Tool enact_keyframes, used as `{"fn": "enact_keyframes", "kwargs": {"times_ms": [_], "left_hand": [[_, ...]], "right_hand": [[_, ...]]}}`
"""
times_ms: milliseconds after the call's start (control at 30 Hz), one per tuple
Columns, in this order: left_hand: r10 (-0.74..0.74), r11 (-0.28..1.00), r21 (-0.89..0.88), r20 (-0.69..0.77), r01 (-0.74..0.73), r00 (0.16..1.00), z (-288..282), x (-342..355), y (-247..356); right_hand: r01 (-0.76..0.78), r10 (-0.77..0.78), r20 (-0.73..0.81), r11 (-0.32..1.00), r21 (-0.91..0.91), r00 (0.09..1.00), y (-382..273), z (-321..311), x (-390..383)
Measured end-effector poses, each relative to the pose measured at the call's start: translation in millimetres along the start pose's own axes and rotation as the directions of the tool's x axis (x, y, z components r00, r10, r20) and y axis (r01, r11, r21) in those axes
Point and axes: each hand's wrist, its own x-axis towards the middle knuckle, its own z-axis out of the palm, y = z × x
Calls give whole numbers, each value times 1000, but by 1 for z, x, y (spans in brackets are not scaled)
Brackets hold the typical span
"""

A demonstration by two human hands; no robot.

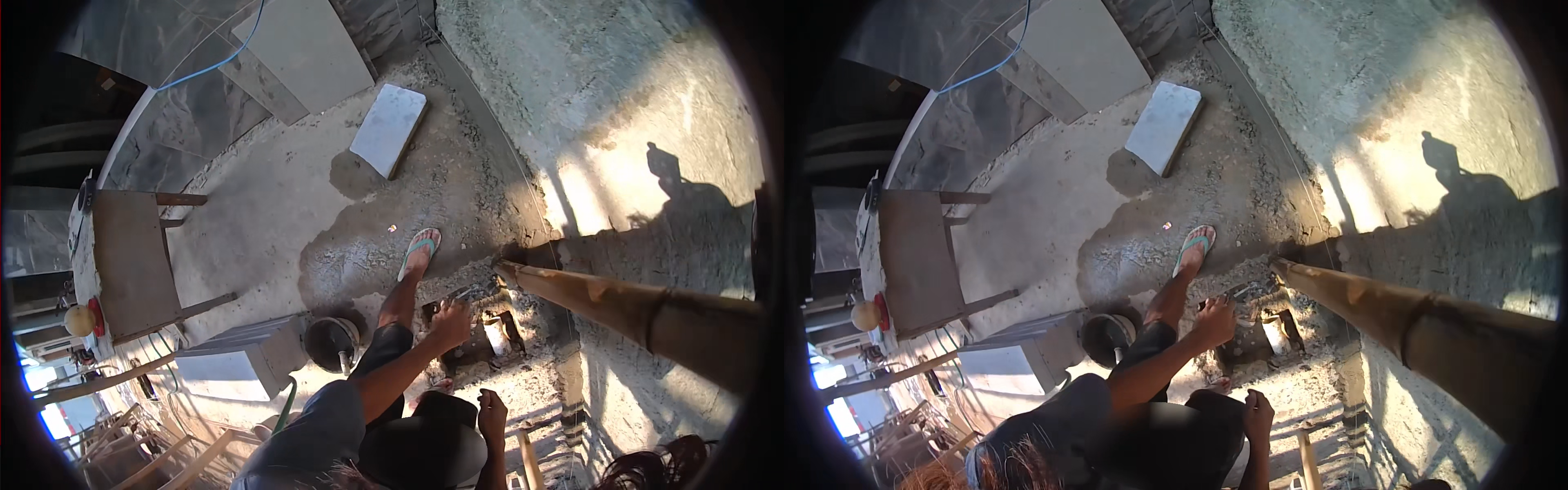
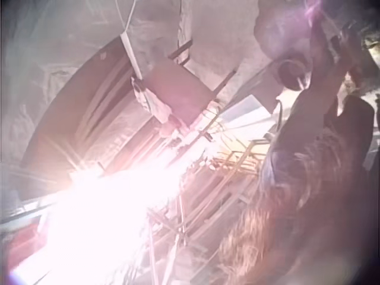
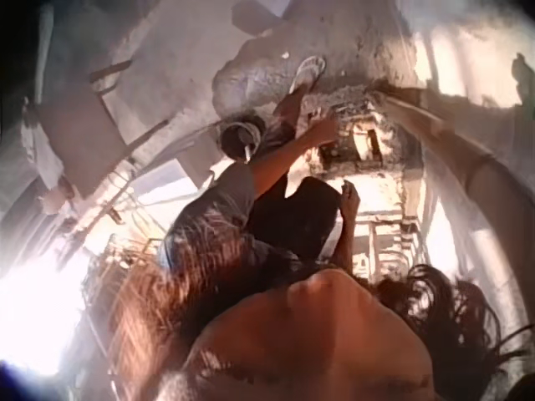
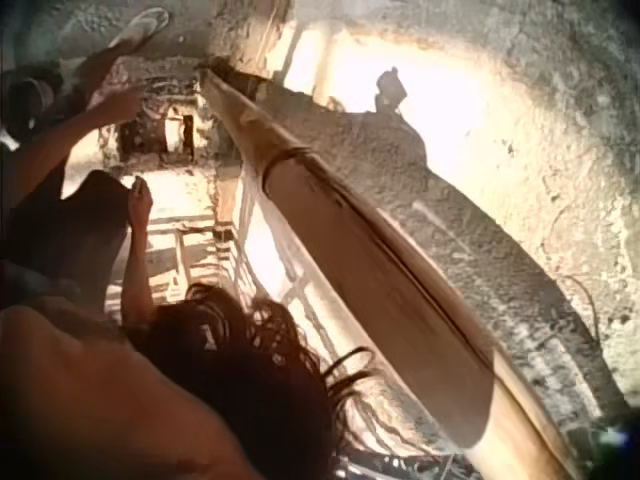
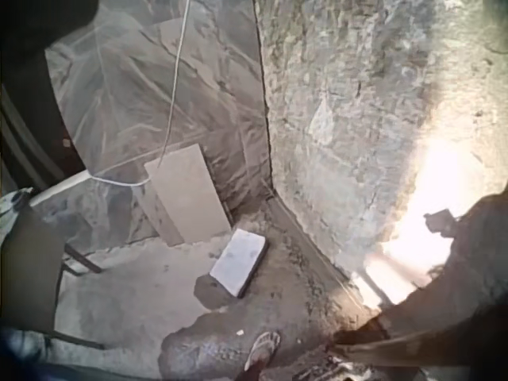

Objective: The person aligns a concrete block along a guide string, mixes mortar in a bucket with a trowel, and applies the mortar onto the edge of the block using the trowel.

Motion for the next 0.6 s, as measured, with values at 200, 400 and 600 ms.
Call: {"fn": "enact_keyframes", "kwargs": {"times_ms": [200, 400, 600], "left_hand": [[-173, 979, 34, 661, 202, 730, -18, 77, -27], [-149, 917, -208, 613, 341, 776, -35, 105, -49], [-134, 738, -504, 541, 448, 830, -76, 134, -61]], "right_hand": [[228, -228, 16, 961, -154, 974, -155, 81, 295], [561, -524, 204, 796, -229, 827, -365, 241, 536], [835, -705, 461, 375, -402, 539, -500, 391, 669]]}}
